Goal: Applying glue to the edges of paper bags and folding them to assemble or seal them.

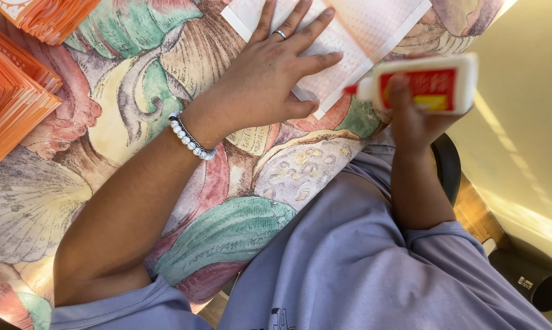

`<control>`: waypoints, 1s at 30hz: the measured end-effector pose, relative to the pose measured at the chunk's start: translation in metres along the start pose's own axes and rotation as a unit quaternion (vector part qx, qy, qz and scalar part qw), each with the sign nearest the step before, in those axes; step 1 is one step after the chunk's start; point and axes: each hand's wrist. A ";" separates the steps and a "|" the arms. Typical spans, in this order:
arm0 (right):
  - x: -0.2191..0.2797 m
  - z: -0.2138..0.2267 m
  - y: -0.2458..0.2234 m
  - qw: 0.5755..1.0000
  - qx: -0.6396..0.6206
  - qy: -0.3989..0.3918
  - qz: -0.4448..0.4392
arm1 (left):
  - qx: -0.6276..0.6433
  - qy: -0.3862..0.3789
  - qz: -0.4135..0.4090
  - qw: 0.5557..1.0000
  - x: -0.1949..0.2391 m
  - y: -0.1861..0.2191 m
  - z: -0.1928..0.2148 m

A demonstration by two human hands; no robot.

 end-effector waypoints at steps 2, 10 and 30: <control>0.006 -0.007 -0.015 1.000 0.021 -0.017 -0.011 | -0.004 -0.001 0.001 1.000 -0.001 -0.002 -0.003; -0.021 0.026 0.025 0.994 -0.021 0.077 0.074 | -0.016 -0.021 0.011 1.000 0.001 0.000 0.000; -0.046 0.040 0.019 0.978 -0.157 0.136 -0.011 | -0.066 -0.132 0.113 0.982 -0.009 0.041 0.009</control>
Point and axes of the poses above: each hand's wrist, its own x-axis away from the middle knuckle, its own z-axis out of the back of the hand, y = z × x, and after that the axes turned 13 degrees about -x, right-handed
